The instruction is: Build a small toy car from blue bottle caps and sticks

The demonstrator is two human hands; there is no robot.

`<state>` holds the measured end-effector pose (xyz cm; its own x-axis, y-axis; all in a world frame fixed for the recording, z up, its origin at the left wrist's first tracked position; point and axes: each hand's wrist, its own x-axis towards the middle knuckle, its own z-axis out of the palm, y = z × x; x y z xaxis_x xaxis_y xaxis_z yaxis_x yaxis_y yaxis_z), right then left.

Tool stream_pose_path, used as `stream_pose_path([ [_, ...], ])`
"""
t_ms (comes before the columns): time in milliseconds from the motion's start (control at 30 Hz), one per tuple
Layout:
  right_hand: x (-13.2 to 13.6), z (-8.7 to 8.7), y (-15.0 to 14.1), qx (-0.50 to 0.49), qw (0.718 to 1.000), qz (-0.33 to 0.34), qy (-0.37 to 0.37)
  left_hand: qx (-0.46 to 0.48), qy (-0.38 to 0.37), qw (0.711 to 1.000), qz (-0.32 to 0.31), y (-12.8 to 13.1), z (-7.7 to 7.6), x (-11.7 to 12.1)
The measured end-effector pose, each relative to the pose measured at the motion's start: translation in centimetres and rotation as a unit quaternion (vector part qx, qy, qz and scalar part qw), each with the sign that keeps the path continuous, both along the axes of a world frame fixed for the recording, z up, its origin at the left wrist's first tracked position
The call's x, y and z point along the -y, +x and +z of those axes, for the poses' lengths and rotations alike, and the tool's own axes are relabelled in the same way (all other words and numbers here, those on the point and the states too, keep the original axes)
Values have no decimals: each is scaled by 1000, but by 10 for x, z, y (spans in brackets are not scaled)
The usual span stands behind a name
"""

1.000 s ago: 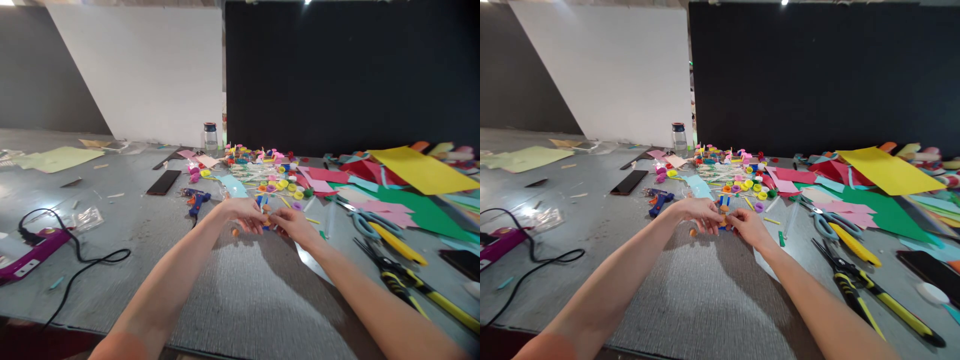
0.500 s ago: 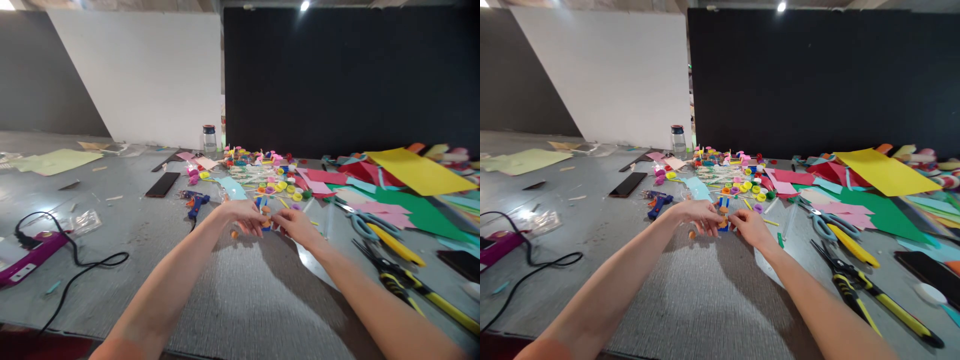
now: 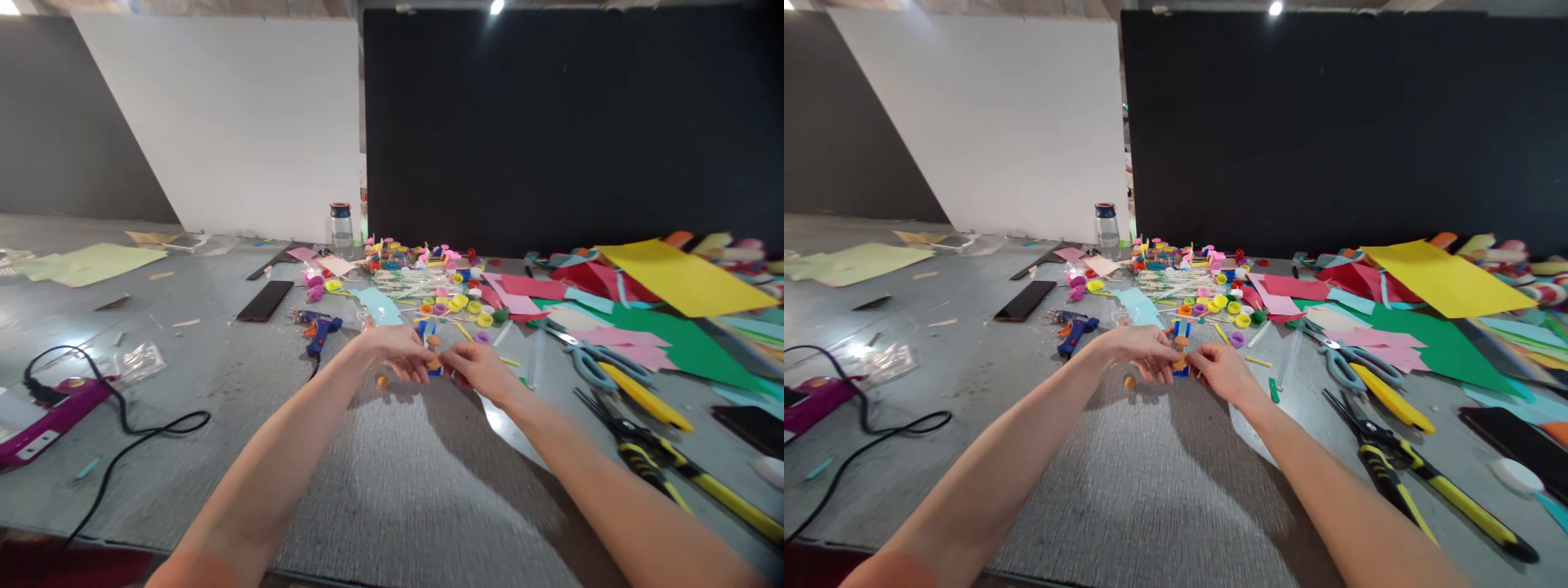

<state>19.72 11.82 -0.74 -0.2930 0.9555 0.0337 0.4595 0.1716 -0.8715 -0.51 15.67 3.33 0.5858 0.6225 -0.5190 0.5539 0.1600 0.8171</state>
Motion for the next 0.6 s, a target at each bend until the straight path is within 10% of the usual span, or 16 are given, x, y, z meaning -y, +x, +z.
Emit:
stream_pose_path([
  [600, 9, 17, 3, 170, 982, 23, 82, 0, 1, 1000, 11, 2, 3, 3],
])
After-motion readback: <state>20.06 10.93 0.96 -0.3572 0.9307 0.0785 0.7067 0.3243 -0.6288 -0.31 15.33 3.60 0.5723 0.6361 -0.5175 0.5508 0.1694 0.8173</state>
